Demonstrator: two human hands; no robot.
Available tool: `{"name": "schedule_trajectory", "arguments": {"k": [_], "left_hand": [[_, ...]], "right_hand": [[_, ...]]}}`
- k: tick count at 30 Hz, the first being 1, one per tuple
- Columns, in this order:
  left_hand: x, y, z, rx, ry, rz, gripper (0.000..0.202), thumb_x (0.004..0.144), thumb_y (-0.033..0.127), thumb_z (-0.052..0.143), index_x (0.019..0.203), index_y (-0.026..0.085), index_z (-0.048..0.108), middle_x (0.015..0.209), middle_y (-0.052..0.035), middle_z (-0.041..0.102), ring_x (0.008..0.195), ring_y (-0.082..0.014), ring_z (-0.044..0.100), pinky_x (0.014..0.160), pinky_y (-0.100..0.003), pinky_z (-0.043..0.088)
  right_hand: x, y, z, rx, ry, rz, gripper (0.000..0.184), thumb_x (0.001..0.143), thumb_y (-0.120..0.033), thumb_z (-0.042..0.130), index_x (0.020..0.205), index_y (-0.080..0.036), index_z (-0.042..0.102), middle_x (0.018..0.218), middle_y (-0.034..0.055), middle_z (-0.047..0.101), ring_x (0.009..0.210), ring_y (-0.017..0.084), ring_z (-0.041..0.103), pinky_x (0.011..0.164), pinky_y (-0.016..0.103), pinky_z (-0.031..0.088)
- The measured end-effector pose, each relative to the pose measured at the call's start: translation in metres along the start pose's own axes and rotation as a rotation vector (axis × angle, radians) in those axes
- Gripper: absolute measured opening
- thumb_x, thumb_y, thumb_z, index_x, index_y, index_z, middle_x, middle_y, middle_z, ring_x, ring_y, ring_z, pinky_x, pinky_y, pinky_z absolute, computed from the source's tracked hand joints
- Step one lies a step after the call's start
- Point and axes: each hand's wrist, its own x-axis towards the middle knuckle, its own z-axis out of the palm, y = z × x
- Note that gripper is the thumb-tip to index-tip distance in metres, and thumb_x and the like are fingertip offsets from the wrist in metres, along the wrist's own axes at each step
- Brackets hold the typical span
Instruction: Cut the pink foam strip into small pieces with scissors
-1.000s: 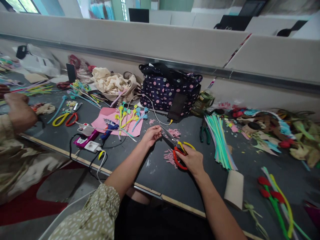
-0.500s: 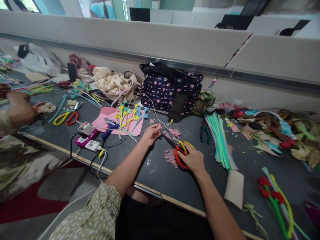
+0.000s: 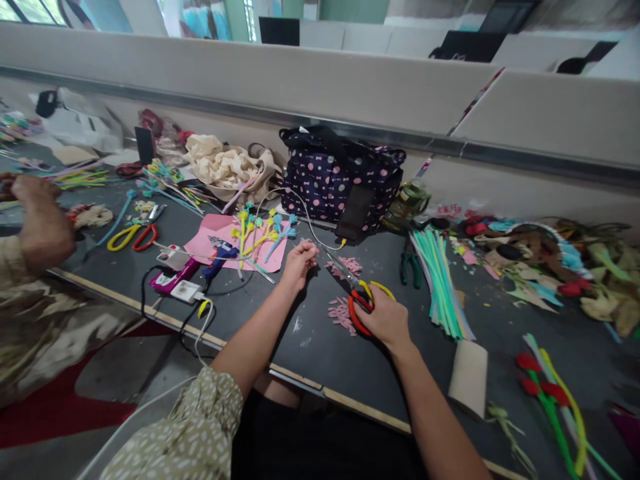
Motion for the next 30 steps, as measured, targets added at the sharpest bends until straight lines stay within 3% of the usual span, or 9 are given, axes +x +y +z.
{"name": "schedule_trajectory", "arguments": {"k": [8, 18, 30], "left_hand": [[-0.0012, -0.0020, 0.0015, -0.026, -0.053, -0.088, 0.026, 0.061, 0.018, 0.081, 0.080, 0.015, 0.063, 0.073, 0.0009, 0.063, 0.053, -0.0048, 0.051, 0.054, -0.018, 0.045], [-0.0026, -0.0030, 0.0024, -0.071, -0.079, -0.131, 0.031, 0.061, 0.017, 0.083, 0.086, 0.015, 0.065, 0.072, 0.0024, 0.063, 0.053, -0.0045, 0.054, 0.053, -0.017, 0.048], [-0.0005, -0.0049, 0.0002, -0.038, -0.079, -0.108, 0.029, 0.062, 0.018, 0.083, 0.086, 0.014, 0.067, 0.071, 0.0008, 0.065, 0.053, -0.0055, 0.056, 0.054, -0.018, 0.049]], "right_hand": [[-0.0008, 0.0092, 0.0096, 0.099, 0.136, -0.047, 0.048, 0.085, -0.056, 0.051, 0.110, -0.020, 0.069, 0.098, 0.0078, 0.074, 0.082, 0.022, 0.069, 0.068, 0.030, 0.049], [-0.0012, 0.0080, 0.0075, 0.126, 0.138, -0.041, 0.049, 0.085, -0.059, 0.052, 0.107, -0.020, 0.071, 0.085, 0.0058, 0.075, 0.075, 0.021, 0.069, 0.064, 0.029, 0.048], [-0.0013, 0.0078, 0.0062, 0.123, 0.137, -0.048, 0.045, 0.085, -0.056, 0.053, 0.107, -0.021, 0.070, 0.094, 0.0066, 0.074, 0.079, 0.020, 0.069, 0.066, 0.028, 0.049]]}}
